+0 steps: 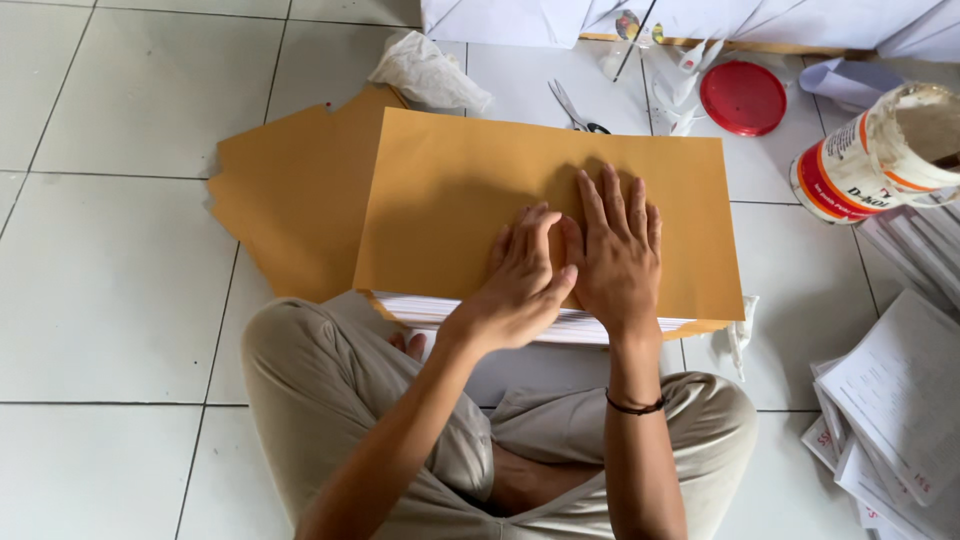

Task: The person collates sheets of paper by hand, inserting documents into brown paper sleeves or folders while sitting on the floor.

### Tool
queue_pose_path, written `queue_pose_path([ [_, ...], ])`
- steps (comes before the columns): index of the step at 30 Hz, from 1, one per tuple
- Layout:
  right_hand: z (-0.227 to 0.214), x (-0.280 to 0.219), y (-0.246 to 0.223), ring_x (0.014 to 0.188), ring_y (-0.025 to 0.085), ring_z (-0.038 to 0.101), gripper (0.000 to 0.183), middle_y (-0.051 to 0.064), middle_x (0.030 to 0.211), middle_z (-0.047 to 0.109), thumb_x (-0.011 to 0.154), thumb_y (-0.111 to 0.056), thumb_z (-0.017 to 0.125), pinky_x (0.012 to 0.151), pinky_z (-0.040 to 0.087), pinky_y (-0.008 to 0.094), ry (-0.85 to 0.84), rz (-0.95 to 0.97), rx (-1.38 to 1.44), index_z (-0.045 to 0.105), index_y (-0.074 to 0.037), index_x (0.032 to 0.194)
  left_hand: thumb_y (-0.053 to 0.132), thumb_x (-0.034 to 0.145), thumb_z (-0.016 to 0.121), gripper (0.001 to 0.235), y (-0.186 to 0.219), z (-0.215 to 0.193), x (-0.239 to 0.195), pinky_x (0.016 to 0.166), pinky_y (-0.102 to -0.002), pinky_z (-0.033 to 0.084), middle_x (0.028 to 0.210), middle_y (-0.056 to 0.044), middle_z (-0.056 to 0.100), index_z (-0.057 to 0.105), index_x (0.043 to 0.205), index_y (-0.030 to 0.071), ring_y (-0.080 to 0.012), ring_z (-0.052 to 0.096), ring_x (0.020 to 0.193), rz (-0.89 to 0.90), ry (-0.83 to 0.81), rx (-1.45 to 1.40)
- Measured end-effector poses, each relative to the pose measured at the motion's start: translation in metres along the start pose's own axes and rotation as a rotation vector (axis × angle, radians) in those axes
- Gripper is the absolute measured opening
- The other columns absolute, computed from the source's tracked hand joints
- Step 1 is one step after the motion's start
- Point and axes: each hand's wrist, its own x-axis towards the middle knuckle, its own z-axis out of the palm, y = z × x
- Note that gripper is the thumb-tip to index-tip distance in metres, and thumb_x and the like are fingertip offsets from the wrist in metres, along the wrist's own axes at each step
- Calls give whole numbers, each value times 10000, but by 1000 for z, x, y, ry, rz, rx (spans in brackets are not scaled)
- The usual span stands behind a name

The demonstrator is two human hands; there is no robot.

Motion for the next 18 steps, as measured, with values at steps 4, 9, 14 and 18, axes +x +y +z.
queue_pose_path([
  [4, -4, 3, -2, 1581, 357, 136, 603, 56, 1720, 223, 1074, -470, 328, 1271, 110, 526, -81, 43, -26, 283, -273, 1642, 548, 1054, 271, 773, -7, -34, 8, 1282, -522, 11, 1707, -233, 84, 163, 1619, 31, -384, 45, 1595, -96, -46, 322],
  [9, 9, 7, 7, 1584, 343, 147, 628, 31, 1724, 218, 1060, -522, 321, 1267, 132, 523, -59, 39, -64, 281, -292, 1643, 479, 1070, 306, 699, -51, -81, -8, 1267, -544, 58, 1721, -145, 165, 234, 1636, 76, -355, 121, 1585, -187, 162, 600],
  [14, 4, 7, 3, 1588, 329, 124, 632, -1, 1730, 187, 1046, -505, 365, 1276, 117, 514, -85, 70, -34, 266, -319, 1643, 423, 1077, 355, 685, -56, -87, -18, 1251, -631, 57, 1728, -144, 145, 209, 1646, 69, -401, 80, 1582, -273, 241, 604],
  [18, 2, 1, 3, 1562, 334, 229, 607, 10, 1685, 321, 1025, -498, 469, 1264, 181, 513, -17, 137, -39, 412, -292, 1593, 450, 1070, 392, 709, -82, -79, -7, 1214, -705, -41, 1729, -139, 187, 237, 1655, 80, -455, 96, 1573, -238, 245, 730],
])
